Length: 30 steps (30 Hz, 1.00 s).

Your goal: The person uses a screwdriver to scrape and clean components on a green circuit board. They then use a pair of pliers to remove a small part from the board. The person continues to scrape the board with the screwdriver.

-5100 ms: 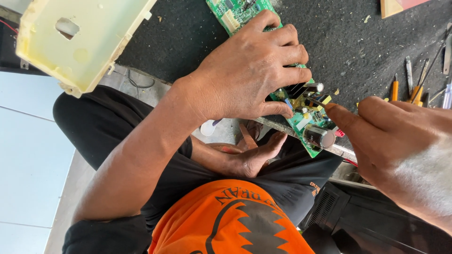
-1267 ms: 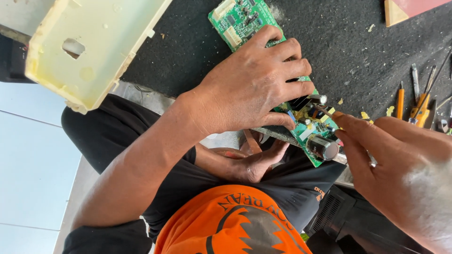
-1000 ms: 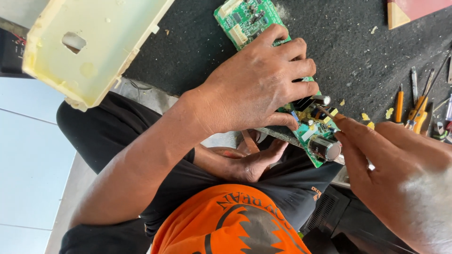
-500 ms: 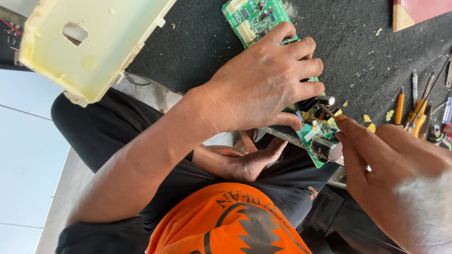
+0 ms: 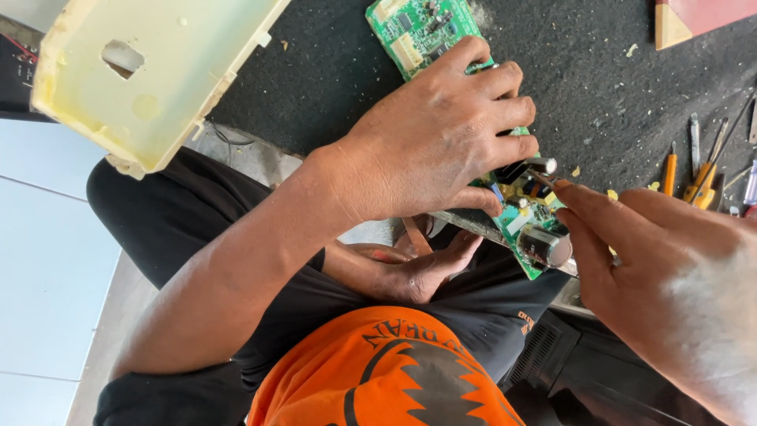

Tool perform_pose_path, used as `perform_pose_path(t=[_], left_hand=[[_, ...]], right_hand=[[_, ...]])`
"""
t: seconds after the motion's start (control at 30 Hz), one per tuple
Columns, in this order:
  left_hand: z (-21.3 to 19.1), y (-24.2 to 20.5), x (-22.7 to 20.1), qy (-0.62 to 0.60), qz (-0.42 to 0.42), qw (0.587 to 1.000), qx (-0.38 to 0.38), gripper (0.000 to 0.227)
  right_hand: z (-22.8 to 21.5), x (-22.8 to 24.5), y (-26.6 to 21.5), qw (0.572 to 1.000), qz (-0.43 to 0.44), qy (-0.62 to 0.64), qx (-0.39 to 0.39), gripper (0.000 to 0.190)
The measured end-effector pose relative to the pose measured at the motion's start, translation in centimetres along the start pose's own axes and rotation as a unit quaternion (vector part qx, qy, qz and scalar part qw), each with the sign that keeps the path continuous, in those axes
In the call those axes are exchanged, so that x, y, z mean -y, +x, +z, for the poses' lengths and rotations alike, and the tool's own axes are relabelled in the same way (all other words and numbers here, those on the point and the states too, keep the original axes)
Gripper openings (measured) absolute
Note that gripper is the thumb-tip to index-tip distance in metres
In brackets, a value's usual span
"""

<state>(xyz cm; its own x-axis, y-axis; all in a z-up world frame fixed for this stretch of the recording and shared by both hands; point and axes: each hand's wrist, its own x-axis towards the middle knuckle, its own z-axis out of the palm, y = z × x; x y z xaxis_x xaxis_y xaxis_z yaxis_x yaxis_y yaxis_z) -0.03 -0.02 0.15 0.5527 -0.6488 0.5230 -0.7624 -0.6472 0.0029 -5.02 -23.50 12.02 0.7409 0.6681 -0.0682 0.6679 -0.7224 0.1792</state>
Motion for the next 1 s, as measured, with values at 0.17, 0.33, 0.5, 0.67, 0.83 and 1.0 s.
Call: perform_pose_path(t=[0.17,0.33,0.5,0.67,0.83,1.0], left_hand=[[-0.2,0.2,0.1,-0.019,0.002,1.000,-0.016,0.060],[0.0,-0.1,0.1,-0.030,0.002,1.000,-0.010,0.061],[-0.7,0.0,0.3,-0.033,0.011,0.999,-0.004,0.060],[-1.1,0.2,0.5,-0.052,0.027,0.998,-0.006,0.059],[-1.6,0.4,0.4,-0.083,0.016,0.996,0.018,0.055],[-1.5,0.6,0.6,-0.105,0.021,0.994,0.019,0.051]], right_hand=[[-1.1,0.1,-0.3,1.000,0.021,-0.008,0.003,0.011],[-1.7,-0.3,-1.6,0.993,0.000,0.115,-0.025,0.017],[-1.3,-2.4,-1.0,0.997,-0.036,0.065,-0.002,0.017],[-0.9,-2.9,-0.6,0.998,-0.033,0.049,0.011,0.021],[-0.9,-2.9,-0.2,0.999,-0.044,-0.018,-0.004,0.020],[-1.3,-3.1,0.1,0.993,-0.061,-0.096,0.028,0.037]])
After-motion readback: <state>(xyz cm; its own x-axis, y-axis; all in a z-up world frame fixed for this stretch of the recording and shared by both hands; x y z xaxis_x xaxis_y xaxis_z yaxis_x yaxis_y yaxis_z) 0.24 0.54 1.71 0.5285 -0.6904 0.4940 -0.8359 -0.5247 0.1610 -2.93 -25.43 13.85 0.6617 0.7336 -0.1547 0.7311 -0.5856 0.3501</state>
